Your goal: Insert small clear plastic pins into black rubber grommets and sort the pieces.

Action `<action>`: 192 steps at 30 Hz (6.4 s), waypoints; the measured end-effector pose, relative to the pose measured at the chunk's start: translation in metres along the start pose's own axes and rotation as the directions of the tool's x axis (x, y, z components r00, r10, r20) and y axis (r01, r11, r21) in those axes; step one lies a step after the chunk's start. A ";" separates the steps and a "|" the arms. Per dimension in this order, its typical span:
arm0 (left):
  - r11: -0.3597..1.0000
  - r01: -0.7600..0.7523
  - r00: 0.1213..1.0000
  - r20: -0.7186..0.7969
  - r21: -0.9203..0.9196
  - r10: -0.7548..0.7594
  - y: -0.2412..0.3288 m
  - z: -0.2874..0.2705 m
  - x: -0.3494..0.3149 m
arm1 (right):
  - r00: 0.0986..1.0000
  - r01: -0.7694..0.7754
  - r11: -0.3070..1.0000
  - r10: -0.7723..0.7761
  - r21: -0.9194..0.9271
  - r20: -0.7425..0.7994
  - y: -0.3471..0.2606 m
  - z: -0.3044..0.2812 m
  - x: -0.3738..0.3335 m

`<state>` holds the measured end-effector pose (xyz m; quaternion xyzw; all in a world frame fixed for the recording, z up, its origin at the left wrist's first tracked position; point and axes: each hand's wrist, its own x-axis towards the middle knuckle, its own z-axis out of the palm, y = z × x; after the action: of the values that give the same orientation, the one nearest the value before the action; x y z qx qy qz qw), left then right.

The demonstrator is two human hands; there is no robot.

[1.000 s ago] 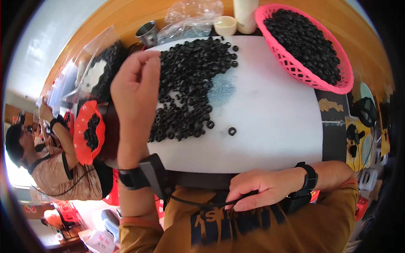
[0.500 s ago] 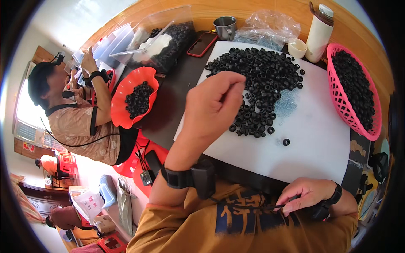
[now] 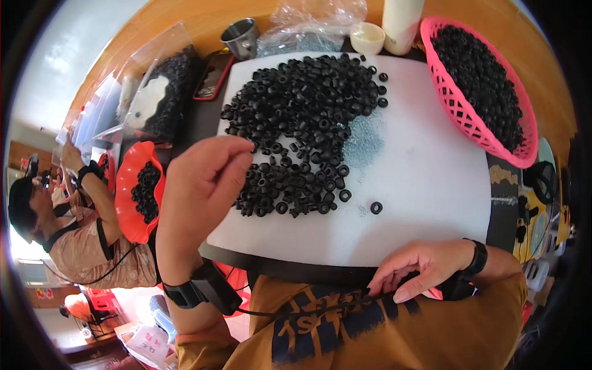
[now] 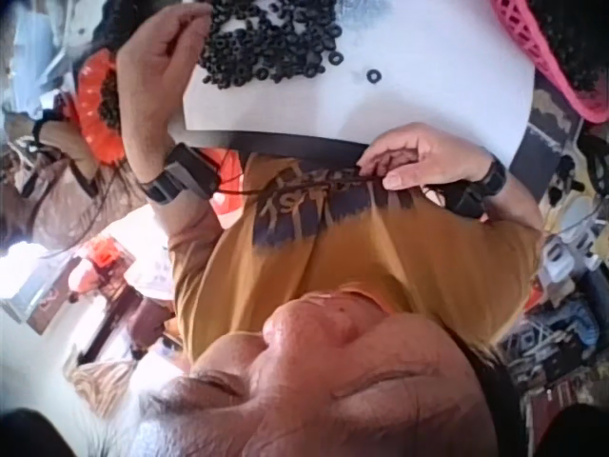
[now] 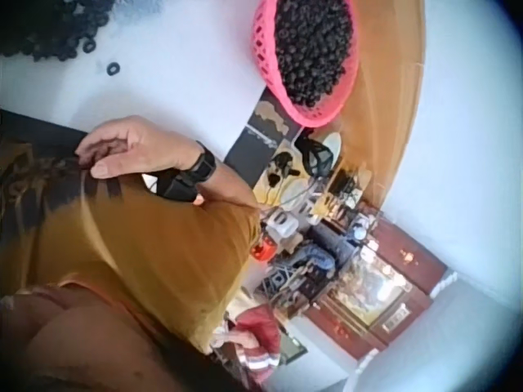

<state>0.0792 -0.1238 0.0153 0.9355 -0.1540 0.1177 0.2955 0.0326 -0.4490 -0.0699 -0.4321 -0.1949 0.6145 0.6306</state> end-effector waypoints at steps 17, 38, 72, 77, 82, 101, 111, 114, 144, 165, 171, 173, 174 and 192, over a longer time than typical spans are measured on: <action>0.951 -0.293 0.937 0.168 -0.097 0.306 0.028 0.088 -0.016 | 0.998 0.058 0.998 -0.058 0.000 -0.018 0.000 0.001 -0.001; 0.895 -0.330 0.885 0.232 -0.301 0.404 0.065 0.112 0.019 | 0.781 0.565 0.776 -0.392 0.282 -0.486 -0.002 -0.019 0.003; 0.893 -0.424 0.864 0.364 0.152 0.348 0.046 0.122 0.025 | 0.784 0.576 0.658 -0.275 0.485 -0.557 -0.010 -0.029 -0.003; 0.875 -0.415 0.883 0.341 0.250 0.322 0.046 0.130 0.022 | 0.777 0.601 0.625 -0.307 0.499 -0.550 -0.006 -0.029 -0.001; 0.916 -0.363 0.913 0.259 0.171 0.314 0.047 0.129 0.019 | 0.768 0.607 0.629 -0.308 0.485 -0.562 -0.007 -0.030 -0.001; 0.883 -0.295 0.907 0.183 -0.364 0.379 0.066 0.127 0.011 | 0.738 0.614 0.715 -0.371 0.333 -0.564 0.007 -0.026 0.010; 0.803 -0.364 0.856 0.170 -0.472 0.488 0.059 0.125 0.003 | 0.751 0.563 0.774 -0.331 0.291 -0.572 -0.002 -0.017 0.004; 0.819 -0.311 0.857 0.229 -0.483 0.461 0.053 0.119 0.002 | 0.693 0.613 0.723 -0.301 0.317 -0.655 -0.001 -0.022 0.010; 0.975 -0.046 0.977 0.214 0.219 -0.002 -0.001 0.074 -0.056 | 0.703 0.586 0.768 -0.322 0.259 -0.634 -0.002 -0.024 0.009; 0.614 0.269 0.952 0.300 -0.742 -0.055 0.074 0.128 0.007 | 0.729 0.629 0.687 -0.359 0.363 -0.583 -0.003 -0.027 0.004; 0.625 0.165 0.963 0.262 -0.763 0.066 0.064 0.133 0.013 | 0.722 0.650 0.675 -0.404 0.349 -0.561 -0.001 -0.029 0.004; 0.600 0.172 0.954 0.284 -0.781 0.097 0.065 0.132 0.012 | 0.730 0.643 0.672 -0.393 0.367 -0.559 -0.002 -0.029 0.003; 0.612 0.186 0.952 0.294 -0.769 0.081 0.064 0.131 0.011 | 0.729 0.644 0.671 -0.394 0.367 -0.559 -0.003 -0.029 0.004; 0.902 -0.380 0.920 0.014 -0.203 0.391 0.068 0.135 0.008 | 0.676 0.675 0.680 -0.414 0.287 -0.609 0.000 -0.027 0.006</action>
<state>0.0802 -0.2578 -0.0546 0.8556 -0.3547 0.1327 0.3528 0.0548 -0.4512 -0.0868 -0.3180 0.0128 0.2839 0.9045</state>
